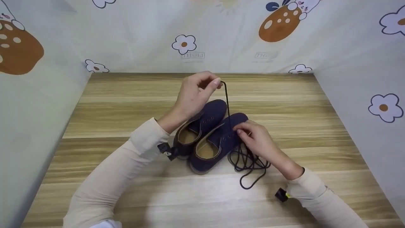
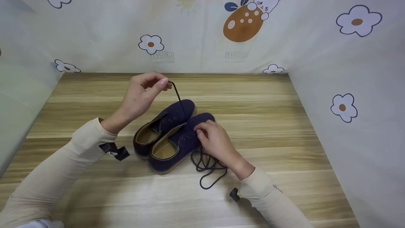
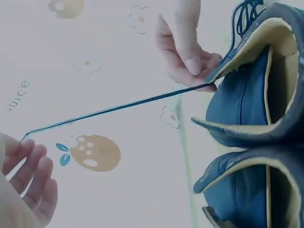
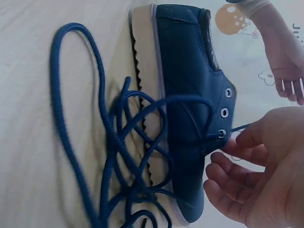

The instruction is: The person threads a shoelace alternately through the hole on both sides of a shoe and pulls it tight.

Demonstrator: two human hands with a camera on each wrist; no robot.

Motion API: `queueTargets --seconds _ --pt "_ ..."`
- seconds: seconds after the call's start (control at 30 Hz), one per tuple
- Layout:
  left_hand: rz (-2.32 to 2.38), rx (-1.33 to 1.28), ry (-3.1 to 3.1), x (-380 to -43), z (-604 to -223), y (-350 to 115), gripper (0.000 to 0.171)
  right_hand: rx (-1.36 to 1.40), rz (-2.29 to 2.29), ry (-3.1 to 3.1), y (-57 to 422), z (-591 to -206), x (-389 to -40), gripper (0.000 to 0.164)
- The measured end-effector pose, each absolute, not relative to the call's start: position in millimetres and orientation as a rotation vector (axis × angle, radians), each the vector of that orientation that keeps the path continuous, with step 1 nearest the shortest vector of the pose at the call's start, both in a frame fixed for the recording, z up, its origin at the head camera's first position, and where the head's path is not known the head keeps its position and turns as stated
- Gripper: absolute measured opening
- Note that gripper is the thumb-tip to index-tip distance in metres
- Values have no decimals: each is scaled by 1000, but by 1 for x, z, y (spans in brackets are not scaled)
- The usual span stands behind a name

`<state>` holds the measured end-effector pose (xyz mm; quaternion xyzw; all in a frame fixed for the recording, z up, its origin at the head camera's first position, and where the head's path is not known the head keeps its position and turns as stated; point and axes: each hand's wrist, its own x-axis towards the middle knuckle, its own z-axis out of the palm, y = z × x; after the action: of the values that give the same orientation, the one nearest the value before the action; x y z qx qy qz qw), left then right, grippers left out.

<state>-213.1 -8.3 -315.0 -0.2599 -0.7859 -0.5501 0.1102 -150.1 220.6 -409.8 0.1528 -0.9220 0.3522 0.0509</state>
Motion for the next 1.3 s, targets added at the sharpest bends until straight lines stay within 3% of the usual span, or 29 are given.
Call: queueTargets --seconds 0.2,0.4,0.67,0.77,1.07,1.3 --pt "-1215 -1074 -2569 -203 -327 1 22 382 1332 -2525 214 -385 -157 24" --pt "-981 -1160 -2690 -200 -344 8 21 461 1411 -2458 201 -376 -159 16" --pt "-621 -1109 -2917 -203 -361 4 31 462 1084 -2698 197 -397 -162 6" --pt "-477 -1120 -2971 -204 -369 3 26 504 881 -2769 195 -405 -165 6" --pt "-493 -1099 -2984 -206 -376 5 18 478 734 -2761 181 -412 -174 6" --pt "-563 -1136 -2988 -206 -376 6 29 466 696 -2756 177 -413 -178 11"
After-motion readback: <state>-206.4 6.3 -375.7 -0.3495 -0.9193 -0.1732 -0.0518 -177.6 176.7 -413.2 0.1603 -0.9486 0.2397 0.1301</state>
